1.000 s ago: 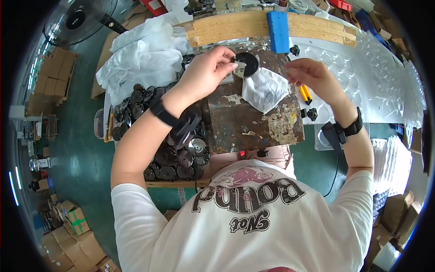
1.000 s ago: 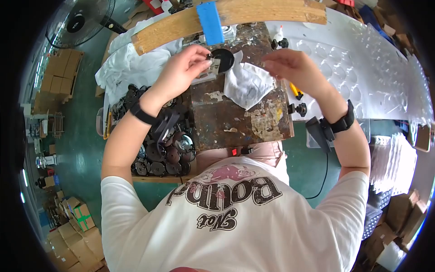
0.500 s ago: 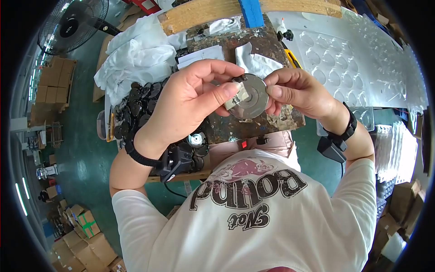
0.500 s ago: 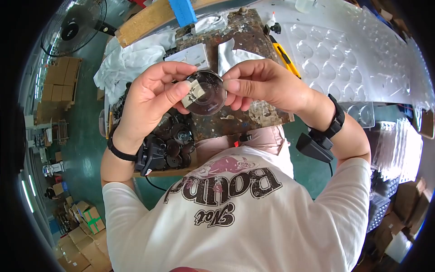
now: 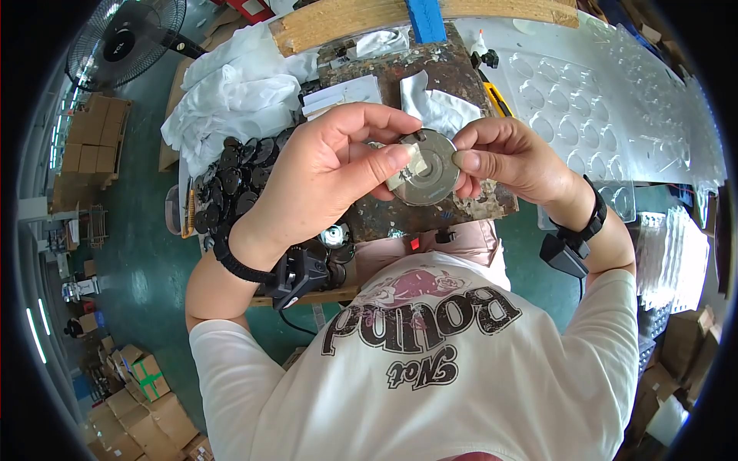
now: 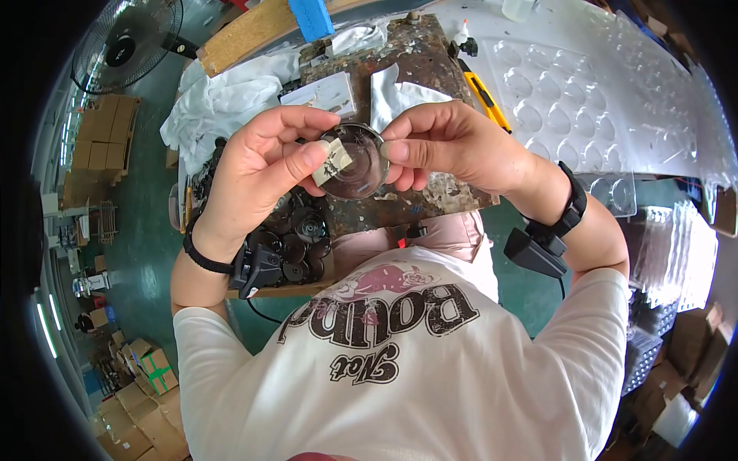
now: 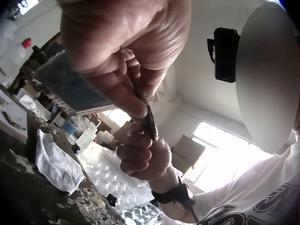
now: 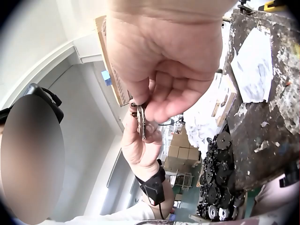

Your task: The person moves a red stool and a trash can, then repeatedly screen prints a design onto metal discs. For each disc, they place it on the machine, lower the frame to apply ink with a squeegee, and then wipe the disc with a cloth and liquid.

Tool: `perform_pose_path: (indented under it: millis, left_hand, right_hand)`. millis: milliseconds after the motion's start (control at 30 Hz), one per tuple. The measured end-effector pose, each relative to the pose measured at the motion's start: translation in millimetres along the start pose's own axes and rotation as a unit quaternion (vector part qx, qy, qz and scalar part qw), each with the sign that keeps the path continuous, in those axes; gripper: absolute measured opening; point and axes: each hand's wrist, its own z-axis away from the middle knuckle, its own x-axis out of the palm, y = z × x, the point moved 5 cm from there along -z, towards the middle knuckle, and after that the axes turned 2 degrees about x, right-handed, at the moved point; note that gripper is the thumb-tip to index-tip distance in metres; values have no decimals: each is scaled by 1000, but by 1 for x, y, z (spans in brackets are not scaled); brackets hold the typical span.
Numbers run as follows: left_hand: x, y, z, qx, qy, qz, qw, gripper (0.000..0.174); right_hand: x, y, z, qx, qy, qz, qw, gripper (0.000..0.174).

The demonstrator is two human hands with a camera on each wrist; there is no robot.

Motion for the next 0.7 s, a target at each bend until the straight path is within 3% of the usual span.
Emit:
perform_pose_path:
  millis: [200,333,400,500,567,600,700]
  left_hand:
    - [2,-7,-4,-21,-18,25,999,25]
    - [-1,-24,-9,-80,-57,14,995,26]
    - [-11,-35,-12,-83,-26,11,996,26]
    - [-26,-42,-13,-88,5,12,996,26]
    - [-36,-46,-14,-99,39,13,994,27]
    - [-40,-48,-15,-98,38,12,994,27]
    - [-52,-55,-16,-108,70,9,992,26]
  right_hand:
    - [-2,0,-3,3,-7,9,1000,17]
    - [-15,8,-10,21,-34,77,996,19]
    - [-47,3,-15,20,66,174,982,20]
    - [-122,-3,-29,-6,199,285,937,22]
    - [-167,-12,-35,-58,290,467,833,21]
    - [-194,-7,-43,-59,291,467,833,21]
    - [-262,10,-66,-99,352,556,747,36]
